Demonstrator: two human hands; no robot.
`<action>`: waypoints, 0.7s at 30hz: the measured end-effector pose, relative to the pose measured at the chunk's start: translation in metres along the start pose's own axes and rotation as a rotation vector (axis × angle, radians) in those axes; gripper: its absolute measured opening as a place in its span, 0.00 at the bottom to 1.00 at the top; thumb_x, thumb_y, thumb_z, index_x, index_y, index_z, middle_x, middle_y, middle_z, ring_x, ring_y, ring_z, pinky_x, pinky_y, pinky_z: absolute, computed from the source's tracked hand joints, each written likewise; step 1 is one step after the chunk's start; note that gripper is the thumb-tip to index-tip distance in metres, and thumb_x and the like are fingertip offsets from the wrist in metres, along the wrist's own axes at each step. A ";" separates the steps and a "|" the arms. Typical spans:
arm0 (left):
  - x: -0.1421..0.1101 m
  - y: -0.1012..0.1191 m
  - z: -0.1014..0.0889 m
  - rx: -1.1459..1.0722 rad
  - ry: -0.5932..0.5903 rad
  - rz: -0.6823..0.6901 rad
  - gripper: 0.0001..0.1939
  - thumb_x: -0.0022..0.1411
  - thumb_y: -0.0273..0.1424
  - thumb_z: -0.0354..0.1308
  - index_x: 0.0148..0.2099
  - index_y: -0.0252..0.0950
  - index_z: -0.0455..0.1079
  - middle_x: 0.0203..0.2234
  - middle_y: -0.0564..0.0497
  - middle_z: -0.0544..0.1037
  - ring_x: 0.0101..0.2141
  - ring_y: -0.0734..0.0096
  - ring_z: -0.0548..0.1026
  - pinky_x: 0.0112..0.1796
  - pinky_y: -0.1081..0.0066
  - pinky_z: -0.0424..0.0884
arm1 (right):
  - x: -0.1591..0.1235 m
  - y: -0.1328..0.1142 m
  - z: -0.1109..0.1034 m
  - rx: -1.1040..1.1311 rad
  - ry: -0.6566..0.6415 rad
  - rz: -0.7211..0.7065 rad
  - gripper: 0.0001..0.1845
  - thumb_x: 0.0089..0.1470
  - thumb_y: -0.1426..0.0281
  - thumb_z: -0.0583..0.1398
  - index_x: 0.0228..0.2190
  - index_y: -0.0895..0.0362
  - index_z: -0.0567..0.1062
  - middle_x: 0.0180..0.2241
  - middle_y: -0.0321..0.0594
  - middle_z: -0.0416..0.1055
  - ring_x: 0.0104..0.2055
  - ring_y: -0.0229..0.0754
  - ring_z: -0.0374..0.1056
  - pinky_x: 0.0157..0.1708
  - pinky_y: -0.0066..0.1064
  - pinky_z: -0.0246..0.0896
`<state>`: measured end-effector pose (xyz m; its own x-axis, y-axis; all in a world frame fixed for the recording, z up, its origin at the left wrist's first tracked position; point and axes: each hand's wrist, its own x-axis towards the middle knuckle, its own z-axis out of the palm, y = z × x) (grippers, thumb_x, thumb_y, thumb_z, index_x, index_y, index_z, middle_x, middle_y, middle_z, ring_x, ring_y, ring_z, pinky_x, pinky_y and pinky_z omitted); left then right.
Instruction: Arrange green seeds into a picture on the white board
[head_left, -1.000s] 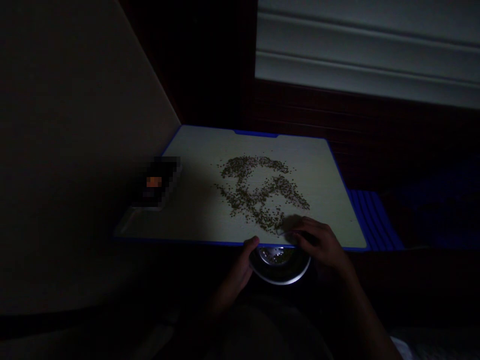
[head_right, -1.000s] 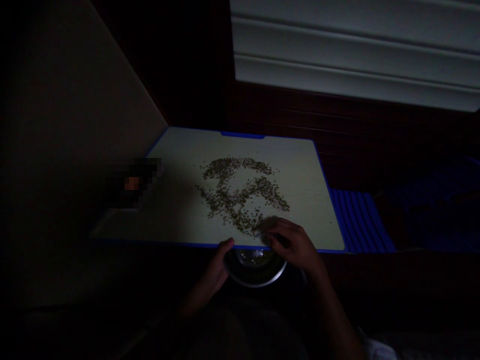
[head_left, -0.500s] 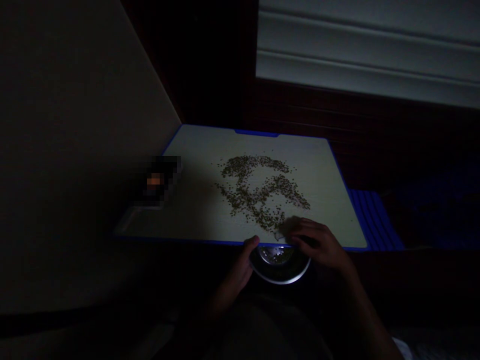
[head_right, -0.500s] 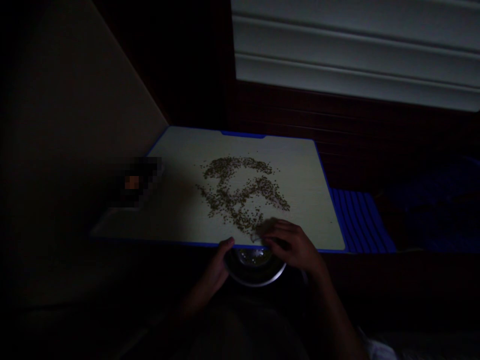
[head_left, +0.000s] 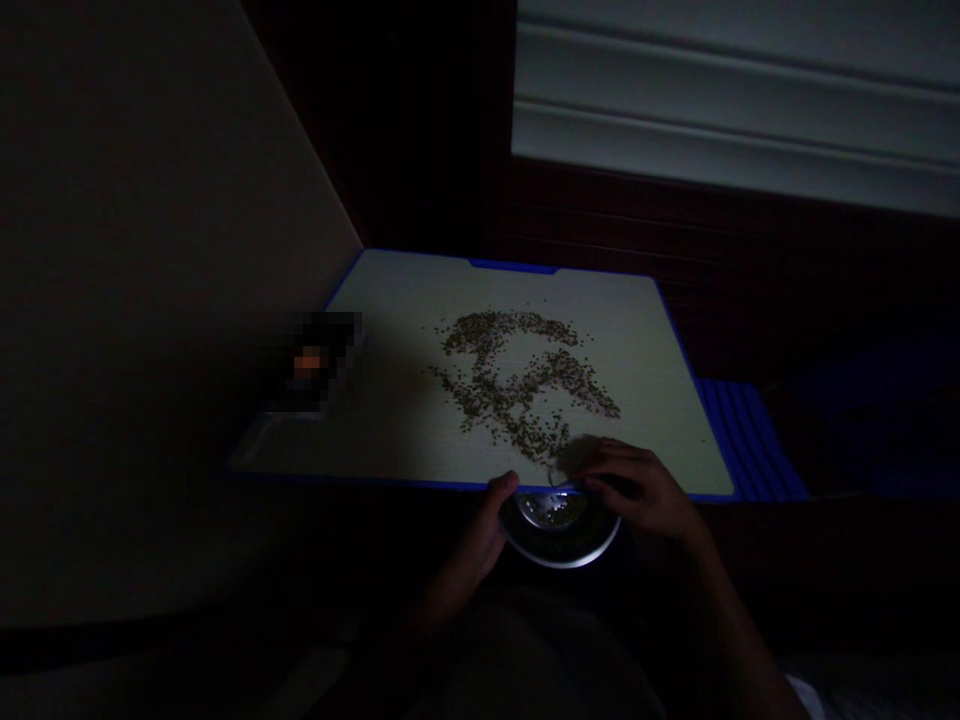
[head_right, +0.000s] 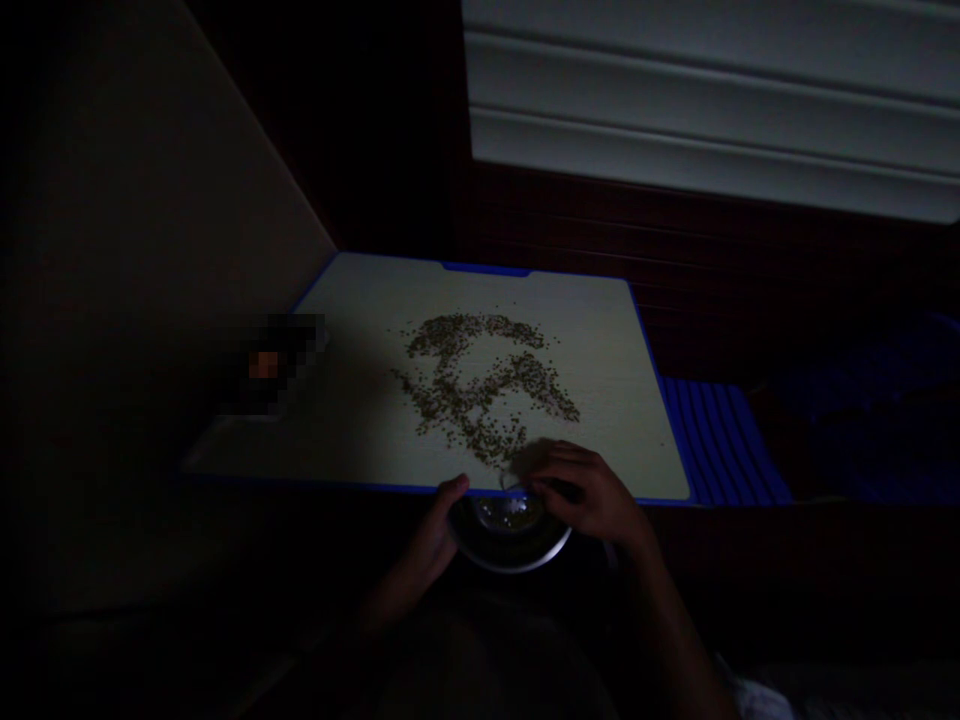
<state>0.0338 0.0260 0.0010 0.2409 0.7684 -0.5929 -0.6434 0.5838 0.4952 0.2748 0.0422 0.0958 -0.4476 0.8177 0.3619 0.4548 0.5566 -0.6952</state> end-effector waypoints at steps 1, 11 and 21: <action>0.000 0.000 0.000 0.002 -0.001 0.001 0.17 0.51 0.42 0.79 0.33 0.36 0.79 0.28 0.53 0.84 0.32 0.63 0.80 0.43 0.64 0.72 | -0.001 0.001 0.000 0.001 0.005 0.007 0.06 0.67 0.69 0.63 0.42 0.52 0.82 0.37 0.40 0.83 0.40 0.44 0.78 0.40 0.38 0.74; -0.002 0.001 0.003 0.026 -0.025 -0.010 0.23 0.52 0.45 0.78 0.44 0.33 0.82 0.38 0.45 0.88 0.45 0.49 0.84 0.55 0.56 0.72 | -0.002 0.001 0.004 -0.013 0.034 0.065 0.10 0.67 0.69 0.62 0.47 0.50 0.83 0.41 0.40 0.83 0.43 0.44 0.79 0.42 0.39 0.76; -0.006 0.004 0.009 0.024 -0.039 -0.028 0.25 0.54 0.45 0.76 0.47 0.33 0.82 0.44 0.42 0.88 0.53 0.45 0.82 0.60 0.53 0.69 | -0.001 0.003 0.006 -0.054 0.068 0.104 0.11 0.67 0.67 0.62 0.48 0.49 0.83 0.42 0.41 0.84 0.44 0.45 0.79 0.44 0.40 0.77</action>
<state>0.0359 0.0259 0.0126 0.2871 0.7614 -0.5812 -0.6186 0.6106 0.4945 0.2720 0.0422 0.0895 -0.3435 0.8783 0.3325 0.5376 0.4742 -0.6972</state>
